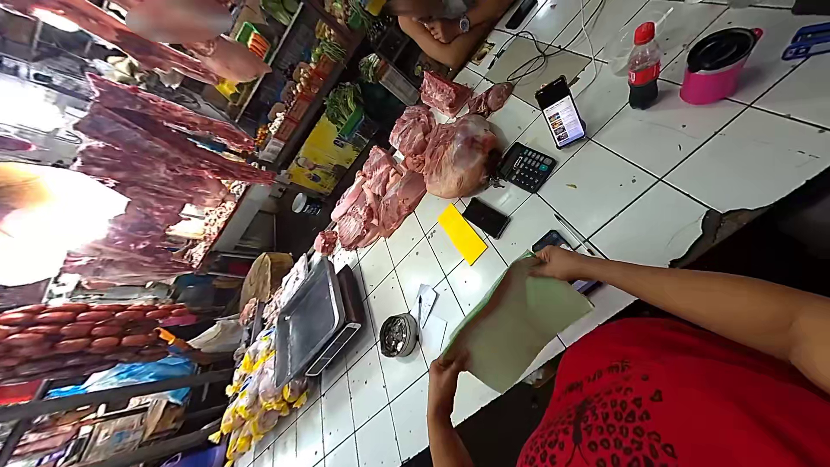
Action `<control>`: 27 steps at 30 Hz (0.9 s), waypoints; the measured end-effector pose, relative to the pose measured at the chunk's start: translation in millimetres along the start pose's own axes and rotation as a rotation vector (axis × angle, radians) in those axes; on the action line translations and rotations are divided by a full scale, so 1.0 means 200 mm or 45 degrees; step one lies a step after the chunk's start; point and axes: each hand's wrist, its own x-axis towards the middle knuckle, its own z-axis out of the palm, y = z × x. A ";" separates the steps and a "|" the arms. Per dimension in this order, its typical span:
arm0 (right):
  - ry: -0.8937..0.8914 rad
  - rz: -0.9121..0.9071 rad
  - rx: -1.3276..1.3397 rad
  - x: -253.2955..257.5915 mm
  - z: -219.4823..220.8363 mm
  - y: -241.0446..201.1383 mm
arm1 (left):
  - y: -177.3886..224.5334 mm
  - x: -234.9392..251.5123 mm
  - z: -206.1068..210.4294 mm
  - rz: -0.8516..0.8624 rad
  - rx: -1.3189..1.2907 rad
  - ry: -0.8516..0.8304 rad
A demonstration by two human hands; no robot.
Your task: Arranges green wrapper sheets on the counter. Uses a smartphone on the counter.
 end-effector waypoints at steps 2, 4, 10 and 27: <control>0.066 0.144 0.177 0.00 0.09 0.05 | -0.05 0.00 0.03 -0.086 -0.285 0.075; 0.096 0.259 0.332 0.00 0.18 0.07 | -0.09 -0.04 0.09 -0.225 -0.472 0.118; 0.138 0.477 0.486 0.02 0.36 0.12 | -0.37 -0.14 0.07 -0.411 -0.748 -0.048; 0.192 -0.372 0.123 0.10 0.68 0.15 | -0.54 0.02 -0.30 0.303 -0.389 0.020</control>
